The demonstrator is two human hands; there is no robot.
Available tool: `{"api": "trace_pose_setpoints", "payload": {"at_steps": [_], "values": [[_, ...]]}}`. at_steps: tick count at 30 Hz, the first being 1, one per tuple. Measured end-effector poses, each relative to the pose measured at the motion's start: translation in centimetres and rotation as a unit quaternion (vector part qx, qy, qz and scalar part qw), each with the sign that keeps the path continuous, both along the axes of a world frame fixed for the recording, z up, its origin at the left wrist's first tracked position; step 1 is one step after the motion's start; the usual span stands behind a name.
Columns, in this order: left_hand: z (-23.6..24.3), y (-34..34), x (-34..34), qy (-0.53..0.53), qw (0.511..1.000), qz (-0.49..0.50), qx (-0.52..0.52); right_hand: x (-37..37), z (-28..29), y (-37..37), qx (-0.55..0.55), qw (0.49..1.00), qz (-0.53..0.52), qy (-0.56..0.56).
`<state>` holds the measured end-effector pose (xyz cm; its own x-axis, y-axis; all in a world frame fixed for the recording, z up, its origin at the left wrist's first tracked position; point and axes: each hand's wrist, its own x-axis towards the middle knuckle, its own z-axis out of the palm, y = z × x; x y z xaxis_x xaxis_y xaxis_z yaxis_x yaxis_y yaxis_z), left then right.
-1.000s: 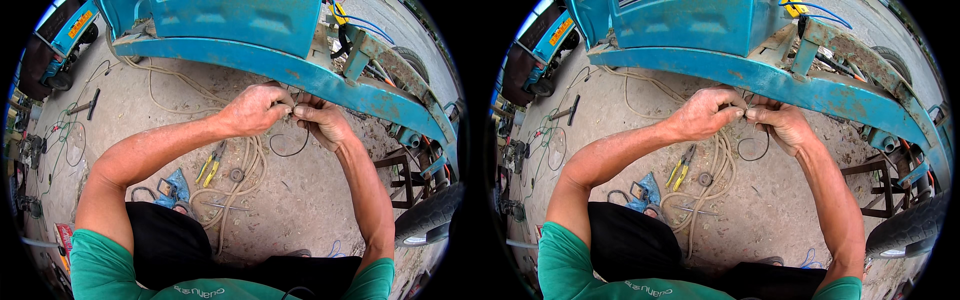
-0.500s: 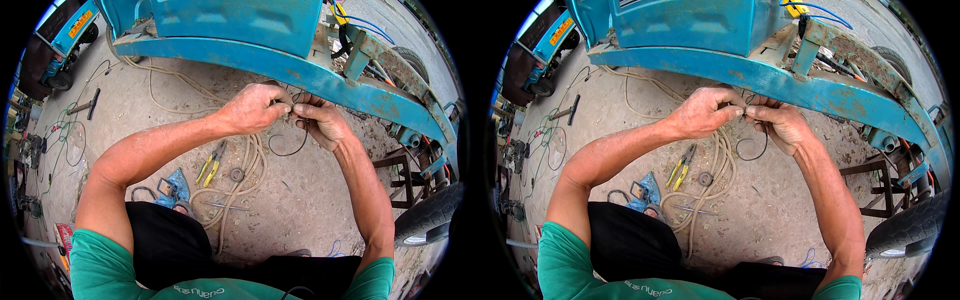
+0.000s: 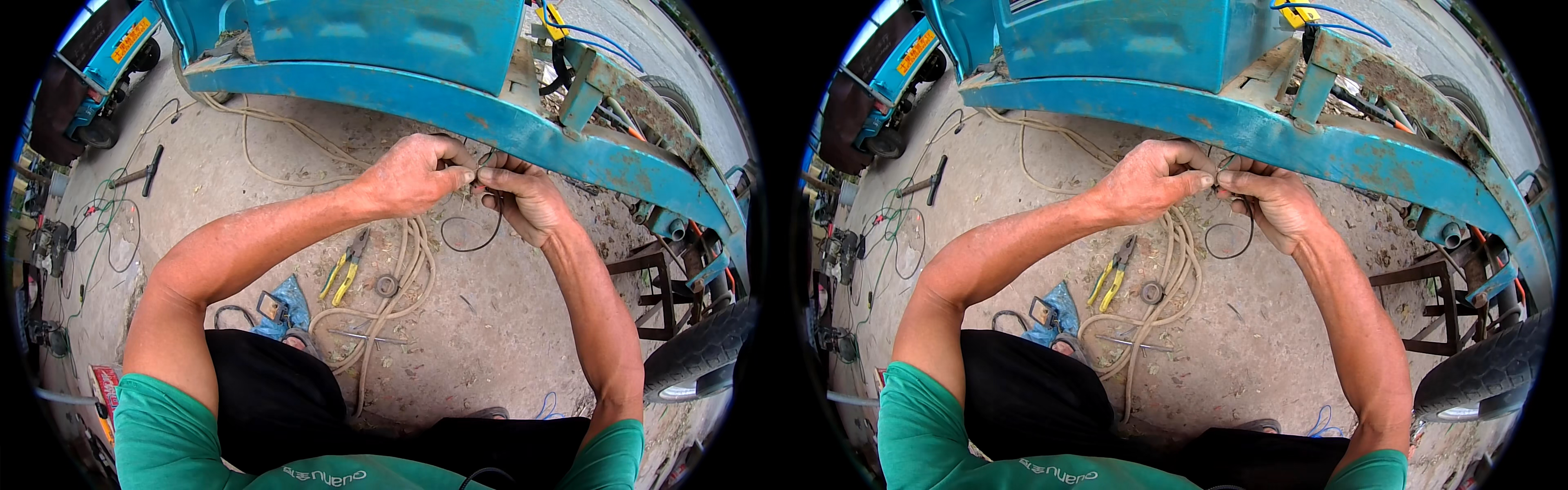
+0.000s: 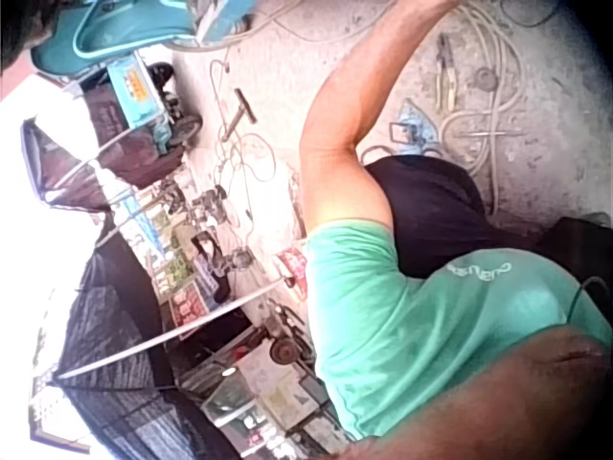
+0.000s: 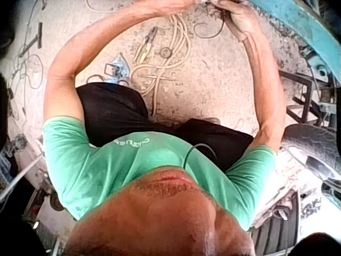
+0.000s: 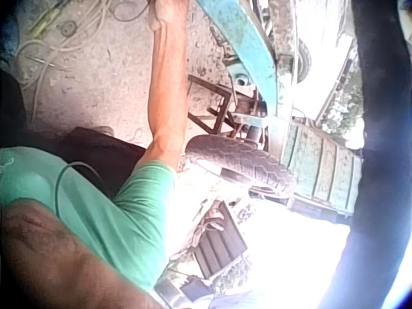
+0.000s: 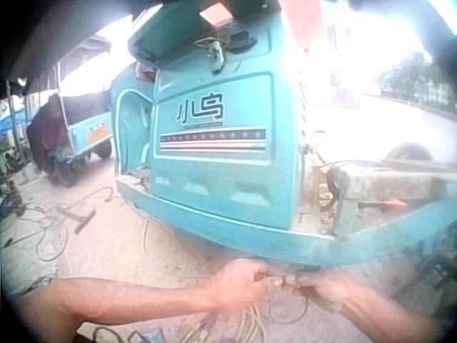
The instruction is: The person strips insulation from wires using pliers, twists the exposed strands together, and wraps the connection with electrical tape. The person repeats this process for multiple wire pairs.
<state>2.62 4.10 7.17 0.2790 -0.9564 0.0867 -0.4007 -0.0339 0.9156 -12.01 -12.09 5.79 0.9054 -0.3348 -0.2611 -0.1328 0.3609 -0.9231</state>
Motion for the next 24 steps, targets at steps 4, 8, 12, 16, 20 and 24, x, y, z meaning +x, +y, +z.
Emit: {"api": "trace_pose_setpoints", "payload": {"at_steps": [4,8,12,16,20,24], "values": [[-0.4,0.0,0.2,-0.005,1.000,0.009,-0.012,0.2,0.4,0.3,-0.005,1.000,-0.009,-0.001],[-0.2,-0.2,0.1,0.005,0.998,0.058,-0.006,0.0,0.5,0.4,-0.048,0.999,-0.020,-0.012],[0.2,-0.3,0.0,0.040,0.995,0.078,-0.038,-0.3,0.2,0.0,-0.100,0.995,-0.002,-0.009],[1.0,0.0,-0.1,-0.004,0.996,0.084,-0.030,-0.2,0.4,-0.1,-0.194,0.980,-0.004,0.037],[0.3,0.0,0.0,-0.028,0.996,0.072,-0.037,-0.1,0.6,0.4,-0.200,0.980,-0.008,0.017],[-0.7,0.0,-0.1,-0.079,0.993,0.040,-0.079,-0.1,1.2,0.7,-0.197,0.980,0.003,0.006]]}}
